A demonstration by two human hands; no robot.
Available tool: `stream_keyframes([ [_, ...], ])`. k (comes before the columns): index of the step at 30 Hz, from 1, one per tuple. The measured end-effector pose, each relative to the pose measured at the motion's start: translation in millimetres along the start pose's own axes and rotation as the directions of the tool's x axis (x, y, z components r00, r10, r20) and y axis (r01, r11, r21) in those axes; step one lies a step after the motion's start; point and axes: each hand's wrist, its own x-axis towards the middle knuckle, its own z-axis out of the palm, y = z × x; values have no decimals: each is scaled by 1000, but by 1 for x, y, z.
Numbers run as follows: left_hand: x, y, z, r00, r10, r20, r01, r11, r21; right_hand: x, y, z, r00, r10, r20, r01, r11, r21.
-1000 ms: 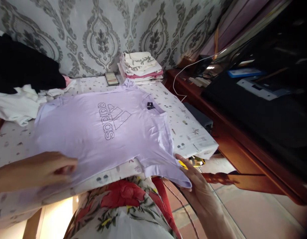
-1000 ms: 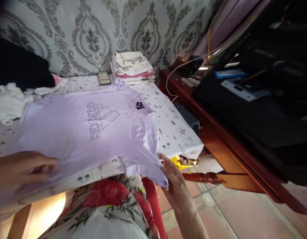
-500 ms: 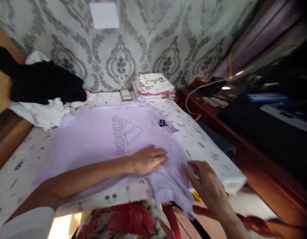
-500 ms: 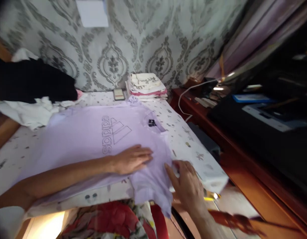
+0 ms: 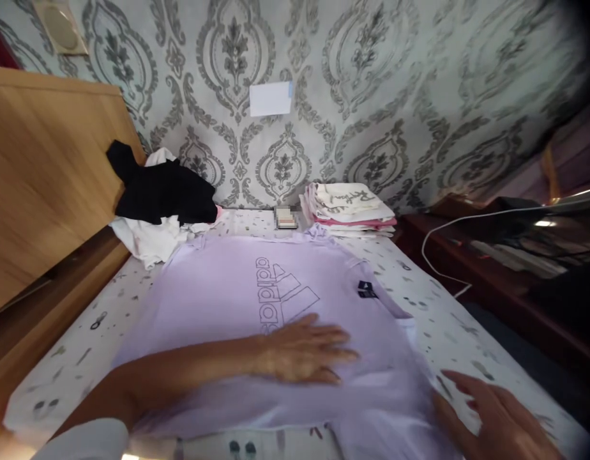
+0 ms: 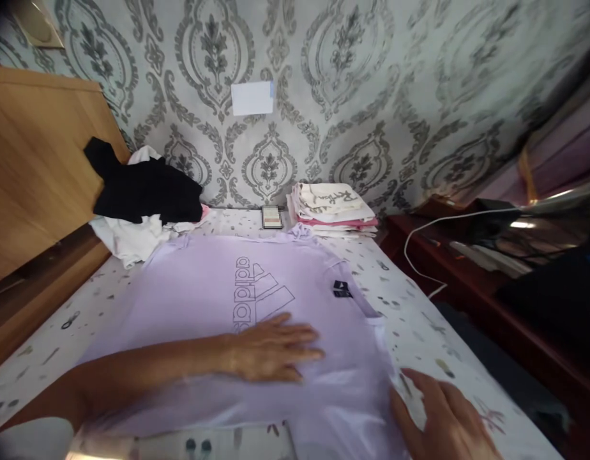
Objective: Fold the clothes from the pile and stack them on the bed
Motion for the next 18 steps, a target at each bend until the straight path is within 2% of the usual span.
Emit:
stream_keyframes([
  [2,-21,-24,-6,991,-109,-77,110,994,14,24,-27,-3,995,-91,-38,94,994,61],
  [5,-57,-59,-21,943,-309,-126,320,944,76,67,-75,5,946,-317,63,300,934,195],
  [8,-97,-93,-39,852,-492,-178,515,850,115,109,-119,32,851,-491,187,434,857,279],
  [12,-155,-137,-57,692,-661,-291,717,674,175,155,-150,74,766,-558,319,467,824,321],
  [14,-181,-157,-63,632,-691,-351,771,606,195,178,-148,89,773,-527,352,450,848,281],
  [16,-199,-174,-68,603,-698,-388,794,574,201,201,-136,98,827,-432,360,386,902,194],
  [18,-208,-186,-69,593,-692,-412,799,568,196,223,-120,103,885,-318,339,304,948,96],
])
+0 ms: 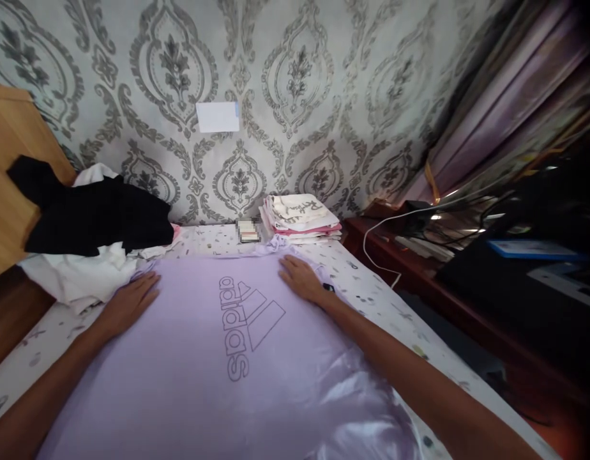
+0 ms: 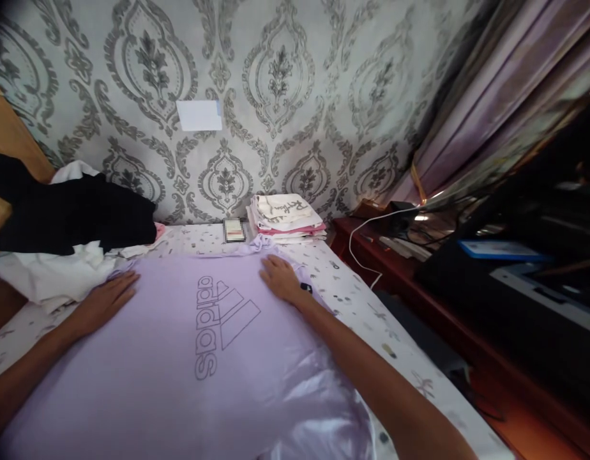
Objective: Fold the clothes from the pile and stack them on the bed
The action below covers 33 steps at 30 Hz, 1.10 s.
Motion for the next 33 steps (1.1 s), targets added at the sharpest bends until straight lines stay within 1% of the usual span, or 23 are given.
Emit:
stream_keyframes([
  [2,2,-4,3,1000,-3,-26,3,1000,-10,12,17,-4,998,61,-31,-62,997,-40],
  [4,1,-1,3,999,-14,-46,13,1000,-23,21,24,-7,997,65,-51,-68,996,-55],
  [6,0,7,-2,998,-40,-49,38,999,-27,31,22,-9,995,61,-78,-65,996,-58],
  [8,2,15,-12,995,-94,-41,94,996,-5,44,14,-10,992,55,-118,-64,995,-78],
  [10,9,23,-24,986,-163,-23,164,985,61,57,4,-12,992,44,-120,-59,990,-126],
  [12,20,30,-35,979,-202,3,198,966,165,70,-3,-15,996,53,-69,-64,984,-164],
  [14,32,36,-42,980,-199,27,184,946,267,81,-7,-18,996,87,-18,-88,983,-159],
  [16,42,39,-46,983,-182,38,160,933,323,87,-7,-20,992,123,-17,-124,984,-129],
  [20,52,39,-48,984,-177,34,158,937,312,90,0,-20,976,192,-102,-198,978,-59],
  [23,53,37,-49,982,-190,3,180,937,298,88,5,-21,964,215,-156,-216,976,8],
  [26,51,38,-50,980,-197,-20,193,930,312,86,8,-22,961,208,-182,-199,978,66],
  [30,55,38,-51,976,-216,7,200,917,345,83,8,-21,953,201,-227,-172,975,141],
  [33,60,35,-54,966,-259,15,236,903,359,83,7,-22,948,181,-261,-130,971,203],
])
